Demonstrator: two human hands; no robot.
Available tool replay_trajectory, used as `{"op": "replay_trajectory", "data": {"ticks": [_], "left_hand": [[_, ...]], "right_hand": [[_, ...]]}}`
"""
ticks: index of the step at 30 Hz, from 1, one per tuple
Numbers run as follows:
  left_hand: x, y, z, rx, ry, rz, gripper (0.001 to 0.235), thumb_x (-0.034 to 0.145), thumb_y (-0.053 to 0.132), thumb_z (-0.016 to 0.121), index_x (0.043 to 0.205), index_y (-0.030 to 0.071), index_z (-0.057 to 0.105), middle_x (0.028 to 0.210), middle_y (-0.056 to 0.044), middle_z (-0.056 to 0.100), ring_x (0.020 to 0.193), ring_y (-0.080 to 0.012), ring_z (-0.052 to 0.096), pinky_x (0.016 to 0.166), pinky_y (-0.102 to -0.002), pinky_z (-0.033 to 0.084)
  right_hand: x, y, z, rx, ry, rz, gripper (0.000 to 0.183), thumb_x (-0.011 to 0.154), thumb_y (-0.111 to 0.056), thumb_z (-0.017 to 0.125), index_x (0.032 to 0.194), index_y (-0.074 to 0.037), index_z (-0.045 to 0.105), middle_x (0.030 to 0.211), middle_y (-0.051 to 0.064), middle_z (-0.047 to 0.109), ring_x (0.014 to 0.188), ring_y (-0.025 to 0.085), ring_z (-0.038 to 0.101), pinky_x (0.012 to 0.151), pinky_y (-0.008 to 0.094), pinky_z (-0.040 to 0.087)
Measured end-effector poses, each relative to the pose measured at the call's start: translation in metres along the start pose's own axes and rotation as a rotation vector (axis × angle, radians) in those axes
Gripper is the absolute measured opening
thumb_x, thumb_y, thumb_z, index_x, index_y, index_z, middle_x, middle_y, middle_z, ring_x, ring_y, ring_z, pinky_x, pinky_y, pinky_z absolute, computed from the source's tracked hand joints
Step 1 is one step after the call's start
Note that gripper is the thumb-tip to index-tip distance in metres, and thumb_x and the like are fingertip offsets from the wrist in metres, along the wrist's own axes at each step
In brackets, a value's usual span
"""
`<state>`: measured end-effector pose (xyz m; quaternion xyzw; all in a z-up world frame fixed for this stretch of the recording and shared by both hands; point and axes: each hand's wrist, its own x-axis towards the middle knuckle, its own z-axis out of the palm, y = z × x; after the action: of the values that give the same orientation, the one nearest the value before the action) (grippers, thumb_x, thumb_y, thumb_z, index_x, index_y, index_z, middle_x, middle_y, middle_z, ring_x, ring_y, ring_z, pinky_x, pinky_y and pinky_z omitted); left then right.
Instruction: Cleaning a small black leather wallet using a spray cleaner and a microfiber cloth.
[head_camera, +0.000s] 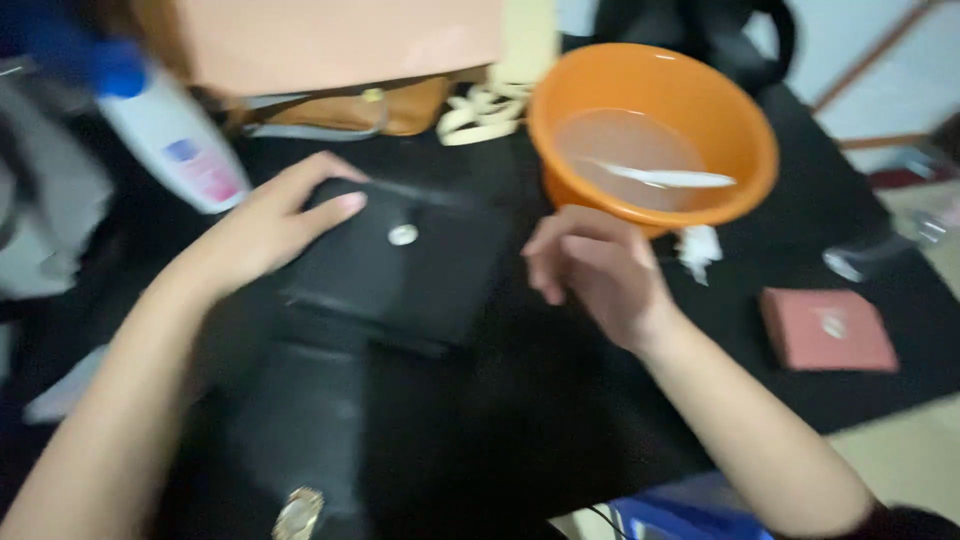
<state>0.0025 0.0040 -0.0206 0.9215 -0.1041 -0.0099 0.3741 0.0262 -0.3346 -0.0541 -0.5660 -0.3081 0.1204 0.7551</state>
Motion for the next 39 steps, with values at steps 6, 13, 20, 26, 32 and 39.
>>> {"op": "replay_trajectory", "data": {"ticks": [6, 13, 20, 26, 32, 39], "left_hand": [[-0.001, -0.017, 0.030, 0.048, 0.228, -0.060, 0.029, 0.106, 0.033, 0.044, 0.129, 0.022, 0.059, 0.135, 0.003, 0.063, 0.130, -0.0168, 0.054, 0.107, -0.041, 0.030], [-0.027, -0.014, 0.039, -0.011, 0.440, -0.085, 0.035, 0.111, 0.024, 0.037, 0.136, 0.015, 0.059, 0.140, -0.008, 0.061, 0.135, -0.0277, 0.052, 0.110, -0.042, 0.033], [-0.044, -0.005, 0.039, 0.267, 0.590, 0.213, 0.052, 0.111, 0.012, 0.046, 0.158, -0.010, 0.037, 0.159, -0.035, 0.042, 0.145, -0.0479, 0.039, 0.109, -0.063, 0.028], [-0.048, 0.018, 0.036, 0.350, 0.461, 0.145, 0.066, 0.105, 0.027, 0.042, 0.160, -0.009, 0.032, 0.167, -0.034, 0.025, 0.154, -0.0499, 0.021, 0.115, -0.069, 0.014], [-0.038, -0.004, 0.043, 0.432, 0.369, 0.204, 0.068, 0.101, 0.023, 0.041, 0.160, -0.010, 0.030, 0.167, -0.036, 0.019, 0.153, -0.0549, 0.015, 0.114, -0.068, 0.021], [-0.040, -0.005, 0.047, 0.399, 0.395, 0.157, 0.067, 0.101, 0.021, 0.044, 0.159, -0.012, 0.034, 0.164, -0.037, 0.031, 0.152, -0.0536, 0.020, 0.114, -0.066, 0.023]], "right_hand": [[0.001, -0.008, -0.002, 0.013, -0.063, 0.013, 0.024, 0.100, -0.020, 0.056, 0.101, 0.001, 0.069, 0.079, 0.012, 0.064, 0.071, 0.018, 0.062, 0.057, 0.025, 0.049], [0.000, -0.021, -0.001, -0.194, -0.085, -0.166, 0.027, 0.107, -0.027, 0.051, 0.111, -0.004, 0.065, 0.086, 0.011, 0.067, 0.061, 0.016, 0.057, 0.061, 0.025, 0.050], [-0.005, -0.022, -0.008, -0.339, 0.019, -0.386, 0.032, 0.110, -0.029, 0.048, 0.128, -0.003, 0.056, 0.081, 0.015, 0.063, 0.058, 0.018, 0.056, 0.062, 0.024, 0.047], [-0.006, -0.079, -0.055, -1.011, 0.685, -0.984, 0.019, 0.092, -0.019, 0.054, 0.093, -0.001, 0.061, 0.084, 0.010, 0.063, 0.076, 0.024, 0.060, 0.074, 0.038, 0.047], [-0.051, -0.056, -0.216, -0.850, 1.610, -0.881, 0.083, 0.099, -0.002, 0.078, 0.161, -0.026, 0.029, 0.170, 0.000, 0.030, 0.148, 0.027, 0.055, 0.124, 0.041, 0.048], [-0.057, -0.047, -0.251, -0.785, 1.736, 0.176, 0.113, 0.074, -0.018, 0.090, 0.158, -0.022, 0.015, 0.160, 0.011, 0.039, 0.145, 0.034, 0.045, 0.113, 0.058, 0.029]]}}
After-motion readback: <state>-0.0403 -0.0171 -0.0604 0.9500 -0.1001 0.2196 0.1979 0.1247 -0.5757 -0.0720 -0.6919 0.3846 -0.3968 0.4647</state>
